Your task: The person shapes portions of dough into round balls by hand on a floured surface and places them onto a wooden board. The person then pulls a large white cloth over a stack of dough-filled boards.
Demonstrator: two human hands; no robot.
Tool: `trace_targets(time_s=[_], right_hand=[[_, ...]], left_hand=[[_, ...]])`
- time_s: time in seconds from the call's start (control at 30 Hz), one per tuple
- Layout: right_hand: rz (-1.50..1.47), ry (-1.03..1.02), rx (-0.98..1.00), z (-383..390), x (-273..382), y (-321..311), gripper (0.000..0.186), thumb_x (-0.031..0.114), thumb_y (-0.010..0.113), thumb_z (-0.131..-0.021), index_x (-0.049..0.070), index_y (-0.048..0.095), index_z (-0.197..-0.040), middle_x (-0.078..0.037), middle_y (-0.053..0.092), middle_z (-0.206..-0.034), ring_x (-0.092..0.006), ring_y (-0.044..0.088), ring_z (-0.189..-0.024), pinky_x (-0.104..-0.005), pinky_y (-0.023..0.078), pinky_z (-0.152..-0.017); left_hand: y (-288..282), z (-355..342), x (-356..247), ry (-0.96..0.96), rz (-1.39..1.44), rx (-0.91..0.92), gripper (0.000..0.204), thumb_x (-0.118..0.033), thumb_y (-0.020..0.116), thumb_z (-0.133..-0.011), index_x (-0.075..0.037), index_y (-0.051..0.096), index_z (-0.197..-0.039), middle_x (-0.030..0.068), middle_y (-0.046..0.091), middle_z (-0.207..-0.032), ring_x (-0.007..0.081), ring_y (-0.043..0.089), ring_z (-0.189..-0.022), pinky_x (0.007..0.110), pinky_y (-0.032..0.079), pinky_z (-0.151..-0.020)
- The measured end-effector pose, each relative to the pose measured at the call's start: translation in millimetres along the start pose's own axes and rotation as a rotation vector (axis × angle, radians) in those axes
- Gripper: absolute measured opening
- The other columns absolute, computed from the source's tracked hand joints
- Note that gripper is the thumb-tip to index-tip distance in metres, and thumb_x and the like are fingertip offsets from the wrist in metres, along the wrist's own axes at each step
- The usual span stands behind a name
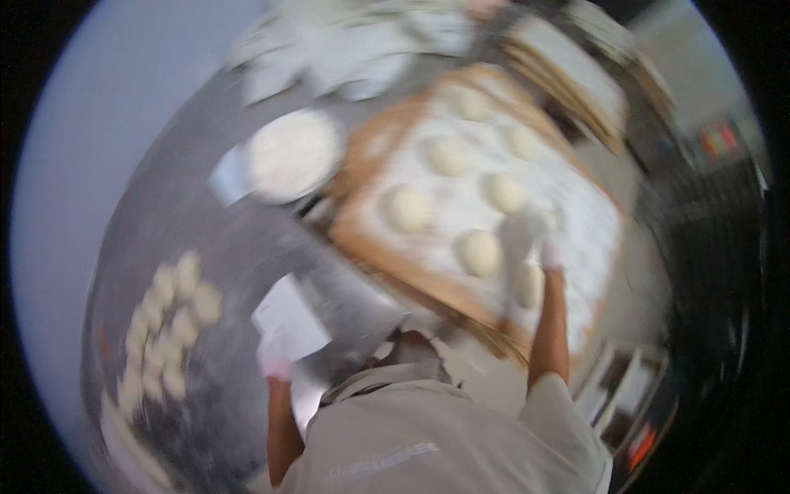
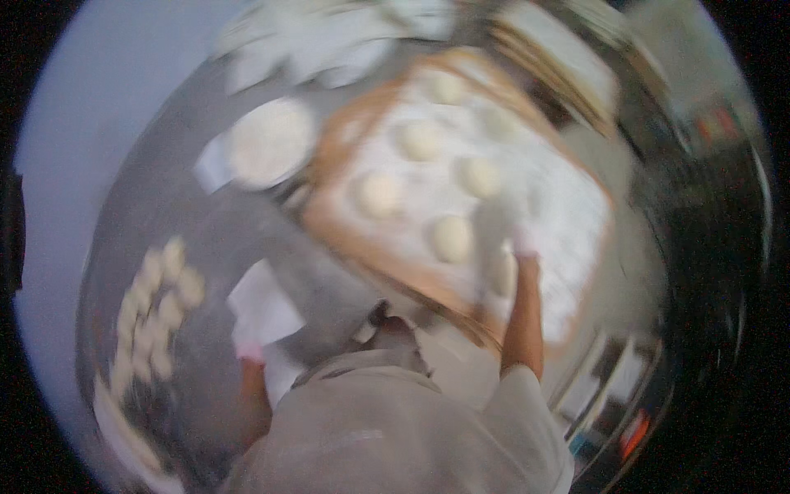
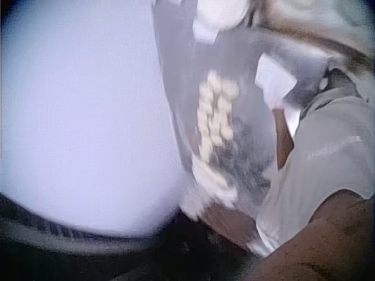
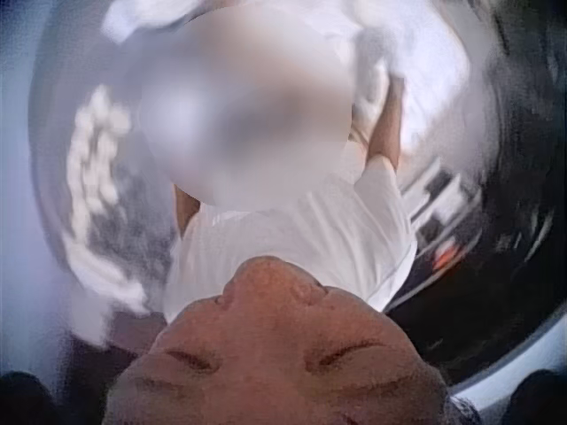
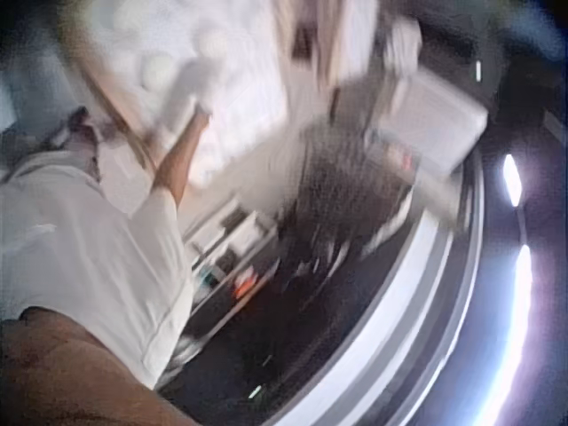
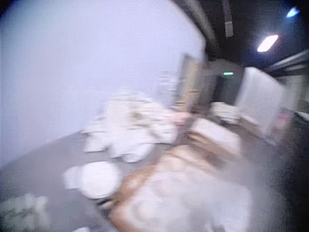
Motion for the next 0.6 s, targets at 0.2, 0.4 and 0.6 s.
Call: trace_targets(time_s=[0.2,0.4,0.6], right_hand=[[-0.249,-0.346,0.117,94.8,119.4,170.2,0.041,0.012,0.052,-0.094,-0.004,0.048,-0.132,-0.017,0.052,-0.133,-0.0251,0.049,-0.122,-0.034,0.04,-0.103],[-0.335,-0.379,0.611,216.8,206.2,365.5,0.051,0.009,0.055,-0.089,-0.006,0.042,-0.136,-0.02,0.047,-0.138,-0.027,0.044,-0.129,-0.0343,0.034,-0.108],[-0.429,-0.255,0.998,313.2,269.6,546.2,0.059,0.015,0.06,-0.088,-0.008,0.038,-0.137,-0.024,0.043,-0.141,-0.0311,0.042,-0.132,-0.0353,0.031,-0.111]], left_hand=[[-81.1,71.1,54.8,-0.377,0.112,-0.457,0.034,-0.016,0.054,-0.092,0.005,0.059,-0.118,0.0086,0.066,-0.107,0.0171,0.06,-0.096,0.03,0.046,-0.088],[-166.4,92.8,95.5,-0.326,0.32,-0.538,0.033,-0.017,0.053,-0.094,0.005,0.058,-0.118,0.009,0.064,-0.103,0.0165,0.06,-0.093,0.031,0.048,-0.083],[-233.1,51.8,168.7,-0.314,0.3,-0.681,0.032,-0.015,0.053,-0.093,0.004,0.056,-0.119,0.0097,0.064,-0.106,0.0183,0.06,-0.096,0.032,0.049,-0.084]])
Point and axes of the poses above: each hand's wrist, its own z-axis away from the middle knuckle, its own y-axis out of the palm, x = y × z, the point moved 6 cm from there along -z, towards the middle knuckle
